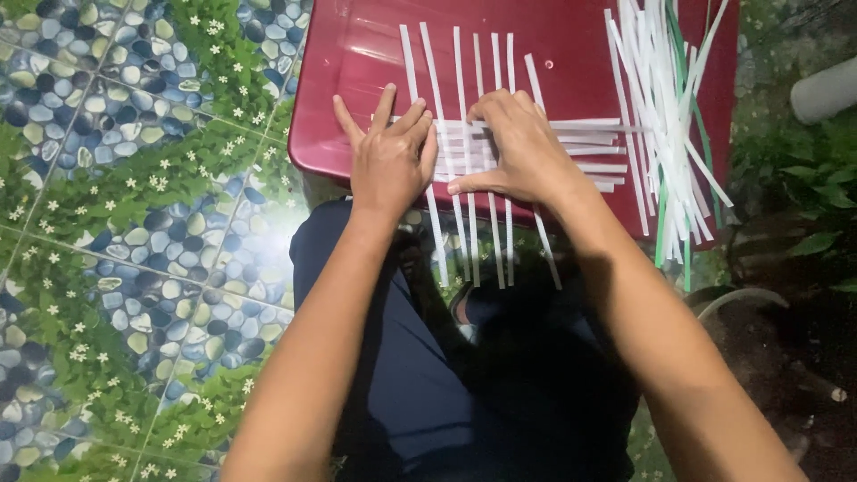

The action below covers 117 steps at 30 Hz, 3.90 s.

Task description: Weaving thin plastic strips together on a red plastic tray to form a woven pattern.

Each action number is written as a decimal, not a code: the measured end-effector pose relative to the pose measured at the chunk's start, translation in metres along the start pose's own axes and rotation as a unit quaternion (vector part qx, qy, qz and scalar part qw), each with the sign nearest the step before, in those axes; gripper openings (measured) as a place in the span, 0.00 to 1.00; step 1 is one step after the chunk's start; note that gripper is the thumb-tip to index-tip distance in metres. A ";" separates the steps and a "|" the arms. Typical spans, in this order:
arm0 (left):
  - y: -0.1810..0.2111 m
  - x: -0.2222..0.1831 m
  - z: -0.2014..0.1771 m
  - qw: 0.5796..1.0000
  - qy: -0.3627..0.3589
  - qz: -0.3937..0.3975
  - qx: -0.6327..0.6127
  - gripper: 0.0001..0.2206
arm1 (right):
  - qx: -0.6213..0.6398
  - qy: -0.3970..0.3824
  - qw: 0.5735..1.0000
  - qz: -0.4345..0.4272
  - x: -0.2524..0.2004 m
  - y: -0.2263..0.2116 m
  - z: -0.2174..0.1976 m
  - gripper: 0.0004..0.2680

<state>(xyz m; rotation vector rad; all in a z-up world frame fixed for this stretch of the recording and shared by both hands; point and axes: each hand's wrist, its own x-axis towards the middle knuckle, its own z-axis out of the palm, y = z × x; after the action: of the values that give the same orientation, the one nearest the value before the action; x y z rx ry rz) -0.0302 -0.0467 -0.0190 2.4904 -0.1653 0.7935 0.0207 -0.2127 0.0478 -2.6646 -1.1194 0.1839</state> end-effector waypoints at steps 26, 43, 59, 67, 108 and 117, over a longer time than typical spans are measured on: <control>-0.003 -0.007 0.012 0.994 0.104 0.025 0.008 0.05 | 0.015 0.032 0.999 0.039 -0.041 0.012 -0.025 0.29; -0.003 -0.007 0.012 0.992 0.115 0.046 0.032 0.06 | -0.034 0.022 0.999 0.014 -0.037 0.030 -0.016 0.22; 0.002 -0.004 0.007 0.999 0.034 0.016 0.038 0.10 | -0.011 0.050 0.999 -0.003 -0.047 0.038 -0.027 0.25; -0.002 -0.009 0.015 0.998 0.043 0.012 0.042 0.10 | 0.015 0.050 0.999 -0.005 -0.057 0.043 -0.029 0.23; 0.003 -0.009 0.015 0.996 0.079 0.011 0.050 0.08 | -0.206 0.290 0.917 0.180 -0.128 -0.014 0.060 0.10; 0.005 -0.009 0.009 0.996 0.070 0.006 0.048 0.08 | -0.137 0.287 0.936 0.151 -0.123 -0.012 0.052 0.09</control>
<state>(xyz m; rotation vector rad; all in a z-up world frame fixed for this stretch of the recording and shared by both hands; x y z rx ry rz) -0.0343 -0.0562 -0.0279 2.5131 -0.0951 1.0004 -0.0846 -0.2836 0.0039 -2.8177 -0.5803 -0.7053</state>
